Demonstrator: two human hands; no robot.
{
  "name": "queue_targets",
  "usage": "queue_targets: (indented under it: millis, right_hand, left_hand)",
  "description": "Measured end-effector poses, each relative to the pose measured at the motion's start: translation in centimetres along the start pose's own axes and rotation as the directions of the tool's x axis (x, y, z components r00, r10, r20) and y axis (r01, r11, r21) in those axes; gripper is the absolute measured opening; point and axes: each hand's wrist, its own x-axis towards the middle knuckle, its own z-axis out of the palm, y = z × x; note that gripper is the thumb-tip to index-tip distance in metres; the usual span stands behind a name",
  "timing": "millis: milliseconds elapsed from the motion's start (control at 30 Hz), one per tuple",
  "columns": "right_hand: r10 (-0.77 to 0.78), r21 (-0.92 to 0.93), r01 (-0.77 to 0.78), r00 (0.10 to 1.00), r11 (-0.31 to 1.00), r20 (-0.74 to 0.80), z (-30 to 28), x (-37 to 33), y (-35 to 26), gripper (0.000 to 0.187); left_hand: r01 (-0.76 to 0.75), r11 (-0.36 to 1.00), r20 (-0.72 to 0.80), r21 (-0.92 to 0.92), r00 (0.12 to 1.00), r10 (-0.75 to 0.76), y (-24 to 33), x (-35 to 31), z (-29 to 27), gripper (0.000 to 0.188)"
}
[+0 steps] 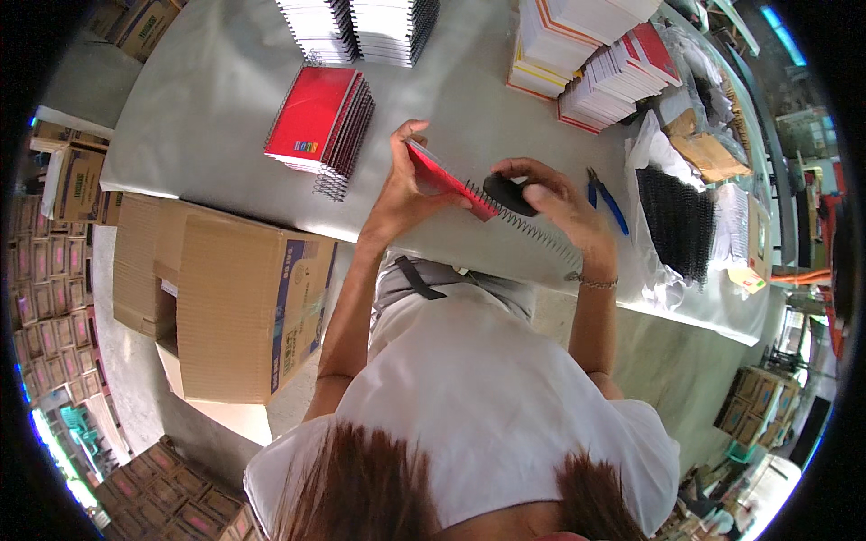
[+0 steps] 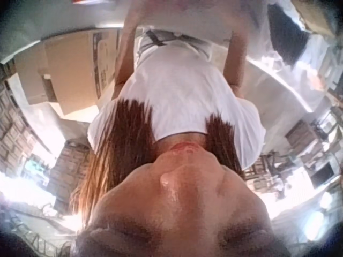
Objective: The person trims the ends of spiral bindings on red notebooks using pliers and a small black tool.
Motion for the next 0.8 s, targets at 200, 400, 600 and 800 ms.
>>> queue_targets:
  millis: [200, 400, 600, 800]
  right_hand:
    - [0.002, -0.198, -0.015, 0.998, 0.98, -0.063, 1.4, 0.4, -0.2, 0.05]
    - [0.023, -0.153, -0.023, 1.0, 0.988, -0.004, 1.2, 0.7, 0.3, 0.047]
    - [-0.042, -0.474, -0.034, 0.988, 0.88, -0.148, 2.9, 1.4, -1.3, 0.047]
    - [0.027, -0.439, -0.075, 0.993, 0.895, -0.115, 2.6, 1.9, -1.0, 0.048]
  left_hand:
    - [0.018, 0.998, 0.028, -0.061, 0.999, -0.017, -0.1, -0.4, -0.3, 0.119]
    - [0.095, 0.99, 0.089, -0.108, 0.992, -0.085, 0.4, -0.4, -0.8, 0.116]
    - [0.042, 0.988, 0.083, -0.151, 0.996, -0.03, 0.2, -0.3, -0.4, 0.109]
    - [-0.023, 0.997, 0.07, -0.079, 0.997, 0.028, -0.8, -0.7, -0.5, 0.107]
